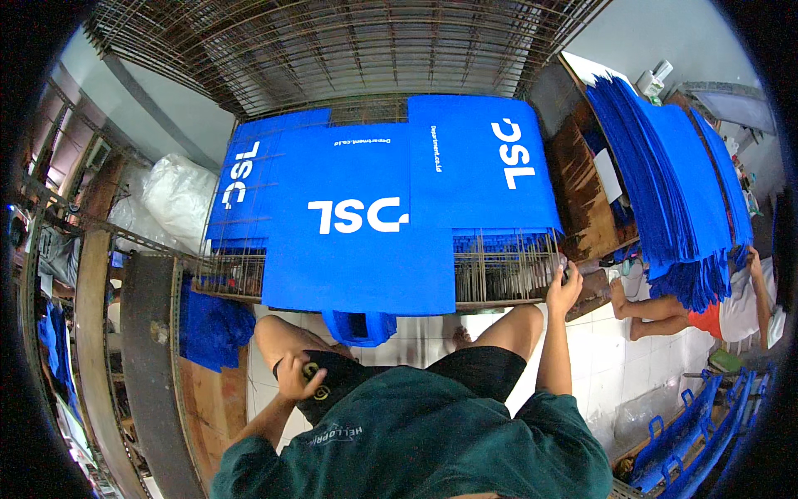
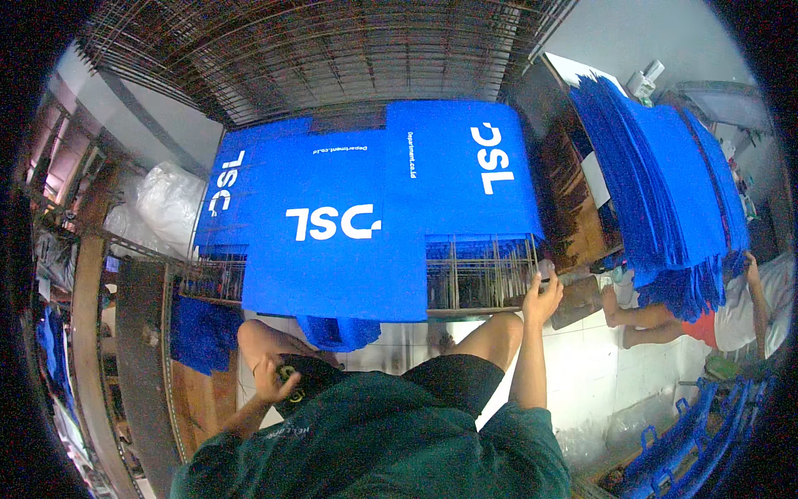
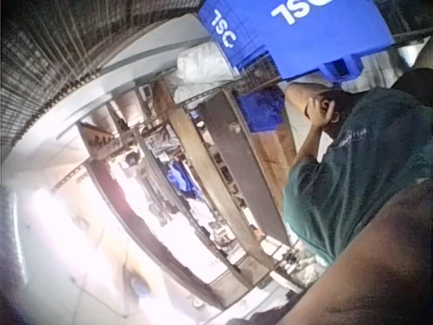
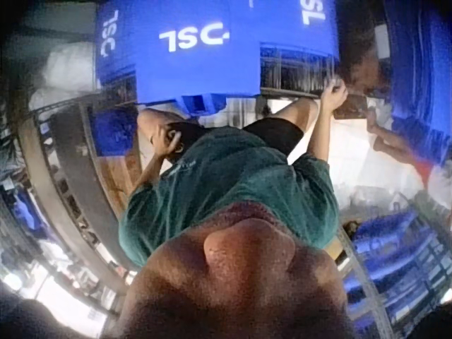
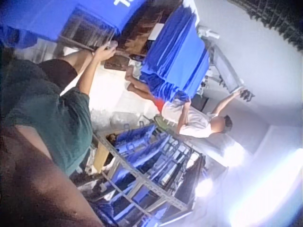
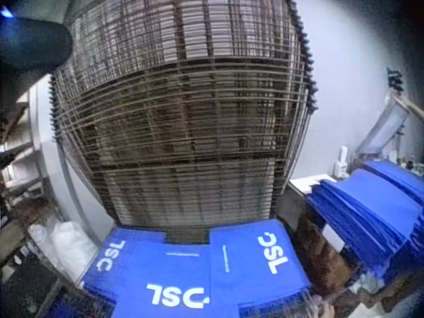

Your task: The person folds blue tote bags with 'TSC' branding and places them into a metal wire basket. The person repeatedly picks up a bag, folds it flat, and stacks it into the basket. A coworker is visible in the background performing similar folding tasks.

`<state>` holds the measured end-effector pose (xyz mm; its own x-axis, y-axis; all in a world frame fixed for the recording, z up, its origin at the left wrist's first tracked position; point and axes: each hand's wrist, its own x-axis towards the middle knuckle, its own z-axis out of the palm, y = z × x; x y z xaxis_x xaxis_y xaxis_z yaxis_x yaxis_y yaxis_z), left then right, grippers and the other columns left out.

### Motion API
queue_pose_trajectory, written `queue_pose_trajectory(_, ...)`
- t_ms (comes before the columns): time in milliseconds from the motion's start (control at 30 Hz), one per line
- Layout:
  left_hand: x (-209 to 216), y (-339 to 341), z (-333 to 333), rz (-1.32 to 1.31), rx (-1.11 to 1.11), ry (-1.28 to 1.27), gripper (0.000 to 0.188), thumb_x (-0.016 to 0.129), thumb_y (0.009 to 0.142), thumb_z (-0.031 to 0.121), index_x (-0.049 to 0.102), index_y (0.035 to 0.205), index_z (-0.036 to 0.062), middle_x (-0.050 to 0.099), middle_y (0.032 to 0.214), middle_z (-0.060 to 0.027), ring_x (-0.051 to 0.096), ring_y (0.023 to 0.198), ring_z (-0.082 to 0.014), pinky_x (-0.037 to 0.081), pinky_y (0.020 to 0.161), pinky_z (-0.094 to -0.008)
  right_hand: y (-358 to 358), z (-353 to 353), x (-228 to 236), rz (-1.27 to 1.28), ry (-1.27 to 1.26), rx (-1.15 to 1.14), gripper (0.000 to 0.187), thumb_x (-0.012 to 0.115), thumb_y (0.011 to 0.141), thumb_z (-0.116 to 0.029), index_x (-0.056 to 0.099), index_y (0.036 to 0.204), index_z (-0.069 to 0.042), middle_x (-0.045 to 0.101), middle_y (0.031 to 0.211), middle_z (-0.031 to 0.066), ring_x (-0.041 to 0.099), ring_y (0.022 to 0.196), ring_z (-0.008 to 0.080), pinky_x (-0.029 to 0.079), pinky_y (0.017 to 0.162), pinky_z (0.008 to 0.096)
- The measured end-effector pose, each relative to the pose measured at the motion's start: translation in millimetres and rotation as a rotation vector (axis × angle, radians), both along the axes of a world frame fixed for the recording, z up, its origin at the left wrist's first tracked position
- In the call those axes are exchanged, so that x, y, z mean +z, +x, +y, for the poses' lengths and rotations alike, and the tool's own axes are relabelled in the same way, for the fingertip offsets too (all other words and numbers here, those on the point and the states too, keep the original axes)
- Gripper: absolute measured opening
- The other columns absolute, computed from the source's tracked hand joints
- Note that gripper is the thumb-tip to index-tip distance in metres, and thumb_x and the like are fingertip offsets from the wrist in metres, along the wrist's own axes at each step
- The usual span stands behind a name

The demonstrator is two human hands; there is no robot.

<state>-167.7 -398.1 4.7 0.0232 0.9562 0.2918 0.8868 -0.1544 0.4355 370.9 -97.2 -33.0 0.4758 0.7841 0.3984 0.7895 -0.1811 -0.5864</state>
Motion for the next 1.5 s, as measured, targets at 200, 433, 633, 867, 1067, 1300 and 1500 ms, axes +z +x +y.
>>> queue_pose_trajectory(200, -15.0, -1.4, -38.7, 0.028, 0.111, -0.124, 0.047, 0.068, 0.067, 0.038, 0.053, 0.098, 0.0048, 0.050, 0.099, -0.0142, 0.046, 0.090, -0.0332, 0.034, 0.079, -0.0432, -2.9, -1.3, 1.5, 0.072, -0.035, -0.018, 0.040, 0.058, 0.085, -0.036, 0.058, 0.111, -0.006, 0.055, 0.111, 0.0166, 0.050, 0.105, 0.0343, 0.039, 0.090, 0.0416)
queue_pose_trajectory(433, -17.6, -8.1, -35.6, -0.033, 0.107, -0.132, 0.045, 0.067, 0.067, 0.039, 0.055, 0.096, 0.0068, 0.050, 0.098, -0.0122, 0.046, 0.091, -0.0316, 0.033, 0.077, -0.0420, 5.6, 1.9, -12.2, 0.027, -0.028, -0.051, 0.040, 0.058, 0.085, -0.040, 0.063, 0.100, -0.003, 0.060, 0.096, 0.0163, 0.057, 0.090, 0.0324, 0.044, 0.080, 0.0402)
queue_pose_trajectory(633, -20.4, -10.6, -39.4, -0.048, 0.105, -0.113, 0.045, 0.067, 0.067, 0.038, 0.056, 0.096, 0.0069, 0.050, 0.097, -0.0118, 0.047, 0.090, -0.0307, 0.033, 0.078, -0.0415, -6.3, 0.0, 1.0, 0.122, -0.088, -0.039, 0.040, 0.058, 0.084, -0.038, 0.062, 0.103, -0.002, 0.060, 0.100, 0.0168, 0.056, 0.096, 0.0336, 0.042, 0.084, 0.0410)
queue_pose_trajectory(867, -24.8, -16.6, -43.7, -0.080, 0.102, -0.087, 0.045, 0.068, 0.066, 0.036, 0.057, 0.098, 0.0068, 0.051, 0.098, -0.0117, 0.047, 0.090, -0.0308, 0.034, 0.078, -0.0421, 3.0, 0.7, -9.7, 0.123, -0.058, -0.026, 0.041, 0.058, 0.085, -0.038, 0.062, 0.101, 0.000, 0.060, 0.100, 0.0177, 0.057, 0.096, 0.0334, 0.043, 0.083, 0.0415)
queue_pose_trajectory(1067, -31.0, -19.1, -46.7, -0.074, 0.101, -0.076, 0.045, 0.067, 0.065, 0.035, 0.056, 0.099, 0.0073, 0.051, 0.098, -0.0118, 0.047, 0.089, -0.0322, 0.034, 0.078, -0.0429, -0.4, 2.2, -7.7, 0.154, -0.010, -0.015, 0.039, 0.060, 0.084, -0.034, 0.063, 0.098, 0.002, 0.064, 0.094, 0.0170, 0.060, 0.091, 0.0322, 0.045, 0.081, 0.0397)
queue_pose_trajectory(1300, -33.6, -17.7, -45.8, -0.069, 0.088, -0.077, 0.046, 0.065, 0.068, 0.038, 0.057, 0.101, 0.0084, 0.051, 0.099, -0.0120, 0.047, 0.089, -0.0319, 0.034, 0.078, -0.0428, 0.2, 3.9, -8.7, 0.158, 0.012, -0.042, 0.039, 0.062, 0.085, -0.035, 0.064, 0.098, 0.001, 0.066, 0.088, 0.0157, 0.063, 0.081, 0.0252, 0.047, 0.076, 0.0350)
queue_pose_trajectory(1500, -32.6, -17.2, -44.6, -0.070, 0.089, -0.063, 0.045, 0.065, 0.069, 0.038, 0.057, 0.100, 0.0078, 0.051, 0.098, -0.0130, 0.047, 0.090, -0.0327, 0.034, 0.078, -0.0432, -2.7, 3.4, -7.2, 0.174, 0.005, -0.056, 0.037, 0.061, 0.084, -0.036, 0.064, 0.095, -0.001, 0.064, 0.092, 0.0166, 0.061, 0.087, 0.0302, 0.046, 0.077, 0.0379)
